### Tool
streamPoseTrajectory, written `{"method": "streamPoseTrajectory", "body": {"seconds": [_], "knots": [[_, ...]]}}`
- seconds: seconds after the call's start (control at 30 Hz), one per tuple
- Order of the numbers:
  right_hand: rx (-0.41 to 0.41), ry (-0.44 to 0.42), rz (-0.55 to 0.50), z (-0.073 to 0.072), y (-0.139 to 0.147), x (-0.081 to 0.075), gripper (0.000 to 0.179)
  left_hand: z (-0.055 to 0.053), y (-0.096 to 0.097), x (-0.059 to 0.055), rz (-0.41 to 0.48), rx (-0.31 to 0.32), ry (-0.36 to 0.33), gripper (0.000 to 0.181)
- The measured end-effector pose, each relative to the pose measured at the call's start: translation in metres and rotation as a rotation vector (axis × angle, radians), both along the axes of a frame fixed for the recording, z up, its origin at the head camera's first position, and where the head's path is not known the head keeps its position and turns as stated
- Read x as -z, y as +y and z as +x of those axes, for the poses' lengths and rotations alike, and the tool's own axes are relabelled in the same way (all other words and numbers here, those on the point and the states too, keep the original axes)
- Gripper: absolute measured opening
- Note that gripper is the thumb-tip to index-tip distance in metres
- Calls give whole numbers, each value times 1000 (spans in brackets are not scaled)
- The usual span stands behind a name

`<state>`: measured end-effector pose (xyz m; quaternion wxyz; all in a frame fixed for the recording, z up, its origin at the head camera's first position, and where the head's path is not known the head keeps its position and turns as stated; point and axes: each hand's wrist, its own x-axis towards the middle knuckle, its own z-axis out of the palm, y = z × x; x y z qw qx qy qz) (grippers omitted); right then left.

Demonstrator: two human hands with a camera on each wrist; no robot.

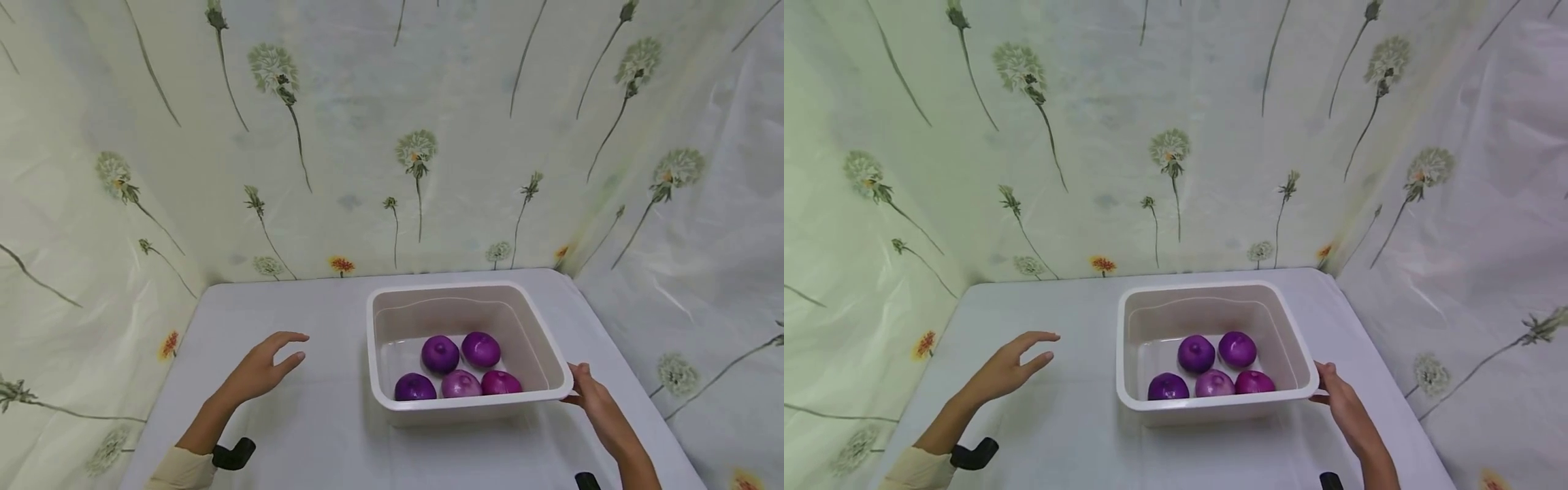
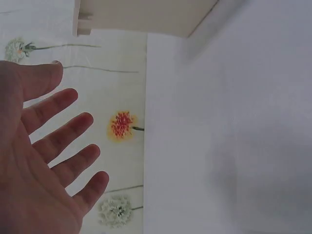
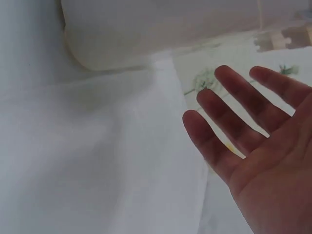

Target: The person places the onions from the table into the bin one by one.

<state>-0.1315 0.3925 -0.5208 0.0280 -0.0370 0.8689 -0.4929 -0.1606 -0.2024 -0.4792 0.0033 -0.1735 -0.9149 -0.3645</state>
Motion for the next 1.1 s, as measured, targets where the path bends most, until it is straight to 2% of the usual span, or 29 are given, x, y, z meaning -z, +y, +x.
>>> {"method": "streamPoseTrajectory", "body": {"seconds": [0.17,0.3,0.37,0.43,0.53,0.7,0.83,0.9,1.1], "knots": [[83,-35,119,-2,2,3,71,9,-21,11,-18,-95,-37,43],[136,-63,183,-4,-1,9,72,13,-37,16,-35,-139,-41,44],[153,-51,249,-4,-1,14,68,17,-44,19,-48,-159,-40,43],[152,-8,319,-4,1,18,61,21,-50,21,-56,-170,-43,43],[139,117,419,-6,5,22,52,27,-59,24,-67,-189,-41,43],[113,300,425,-16,7,19,48,24,-69,22,-75,-212,-25,44],[135,357,448,-18,8,17,49,18,-70,21,-83,-195,13,42],[147,376,478,-19,9,17,52,16,-71,21,-127,-204,46,41],[193,426,587,-19,14,15,65,14,-74,20,-290,-302,160,51]]}}
